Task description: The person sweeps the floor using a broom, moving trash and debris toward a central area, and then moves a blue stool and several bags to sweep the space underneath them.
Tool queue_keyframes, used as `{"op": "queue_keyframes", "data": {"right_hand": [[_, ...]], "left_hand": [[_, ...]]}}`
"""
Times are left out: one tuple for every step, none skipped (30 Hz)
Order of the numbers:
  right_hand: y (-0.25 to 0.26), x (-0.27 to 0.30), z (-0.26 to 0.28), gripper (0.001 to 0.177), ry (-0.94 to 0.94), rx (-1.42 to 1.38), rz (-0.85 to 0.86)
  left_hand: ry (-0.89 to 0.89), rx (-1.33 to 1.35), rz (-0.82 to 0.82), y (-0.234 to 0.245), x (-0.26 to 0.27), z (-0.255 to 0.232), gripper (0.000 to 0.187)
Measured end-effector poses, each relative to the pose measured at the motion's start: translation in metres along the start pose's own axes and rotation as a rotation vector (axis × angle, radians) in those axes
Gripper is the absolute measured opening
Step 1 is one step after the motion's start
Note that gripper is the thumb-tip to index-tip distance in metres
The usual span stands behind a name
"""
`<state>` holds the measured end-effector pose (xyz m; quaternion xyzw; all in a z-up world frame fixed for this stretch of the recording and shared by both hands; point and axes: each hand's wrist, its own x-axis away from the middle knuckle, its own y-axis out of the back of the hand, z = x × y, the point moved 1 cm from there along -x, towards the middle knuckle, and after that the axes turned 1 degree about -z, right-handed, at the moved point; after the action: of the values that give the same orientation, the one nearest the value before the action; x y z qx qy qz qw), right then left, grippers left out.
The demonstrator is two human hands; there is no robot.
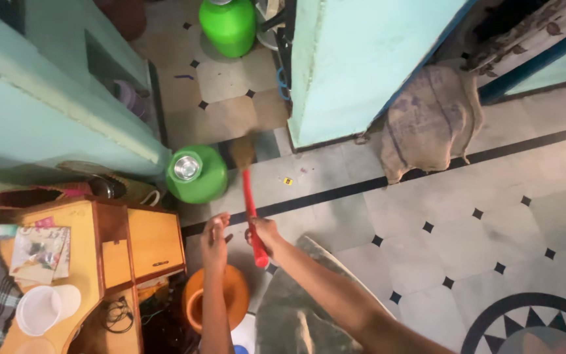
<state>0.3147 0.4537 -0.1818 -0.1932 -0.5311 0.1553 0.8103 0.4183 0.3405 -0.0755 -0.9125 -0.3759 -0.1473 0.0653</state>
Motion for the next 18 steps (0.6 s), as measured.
{"op": "queue_keyframes", "data": {"right_hand": [[0.001, -0.006, 0.008, 0.02, 0.016, 0.084, 0.021], [0.012, -0.01, 0.014, 0.021, 0.02, 0.176, 0.04], [0.028, -0.014, 0.024, 0.023, 0.022, 0.263, 0.044], [0.048, -0.016, 0.031, 0.025, 0.004, 0.32, 0.027], [0.073, -0.013, 0.035, 0.027, -0.015, 0.363, -0.003], [0.098, -0.007, 0.04, 0.029, -0.02, 0.387, -0.035], [0.123, 0.003, 0.042, 0.03, -0.022, 0.392, -0.069], [0.15, 0.015, 0.043, 0.032, -0.026, 0.368, -0.097], [0.177, 0.032, 0.042, 0.031, -0.001, 0.345, -0.102], [0.201, 0.046, 0.044, 0.031, 0.03, 0.325, -0.107], [0.221, 0.054, 0.052, 0.032, -0.007, 0.313, -0.147], [0.242, 0.063, 0.059, 0.033, -0.041, 0.298, -0.195], [0.26, 0.072, 0.064, 0.034, -0.075, 0.282, -0.242], [0.276, 0.079, 0.072, 0.031, -0.073, 0.233, -0.258], [0.291, 0.087, 0.08, 0.029, -0.07, 0.184, -0.273], [0.305, 0.096, 0.083, 0.026, -0.073, 0.137, -0.286], [0.314, 0.102, 0.086, 0.029, -0.049, 0.179, -0.28], [0.316, 0.105, 0.084, 0.032, -0.024, 0.216, -0.268]], "left_hand": [[-0.004, 0.017, 0.018, -0.008, -0.003, 0.003, 0.047], [0.007, 0.031, 0.032, -0.014, 0.004, 0.009, 0.047], [0.017, 0.044, 0.046, -0.017, 0.01, 0.016, 0.047], [0.017, 0.013, 0.037, -0.014, 0.02, 0.022, 0.048], [0.016, -0.019, 0.028, -0.009, 0.031, 0.027, 0.049], [0.008, -0.049, 0.023, -0.005, 0.037, 0.029, 0.05], [0.03, -0.049, -0.008, 0.0, 0.046, 0.031, 0.05], [0.058, -0.046, -0.04, 0.003, 0.06, 0.034, 0.051], [0.085, -0.043, -0.071, 0.005, 0.07, 0.038, 0.051], [0.113, -0.032, -0.106, 0.001, 0.075, 0.042, 0.051], [0.141, -0.02, -0.141, -0.003, 0.08, 0.046, 0.051], [0.171, -0.008, -0.169, -0.009, 0.085, 0.053, 0.05], [0.157, -0.022, -0.158, -0.019, 0.09, 0.059, 0.05], [0.137, -0.03, -0.15, -0.035, 0.091, 0.064, 0.05], [0.116, -0.038, -0.143, -0.051, 0.095, 0.067, 0.049], [0.102, -0.029, -0.113, -0.067, 0.101, 0.07, 0.048], [0.088, -0.019, -0.083, -0.089, 0.105, 0.072, 0.047], [0.07, -0.014, -0.053, -0.11, 0.108, 0.07, 0.047]]}}
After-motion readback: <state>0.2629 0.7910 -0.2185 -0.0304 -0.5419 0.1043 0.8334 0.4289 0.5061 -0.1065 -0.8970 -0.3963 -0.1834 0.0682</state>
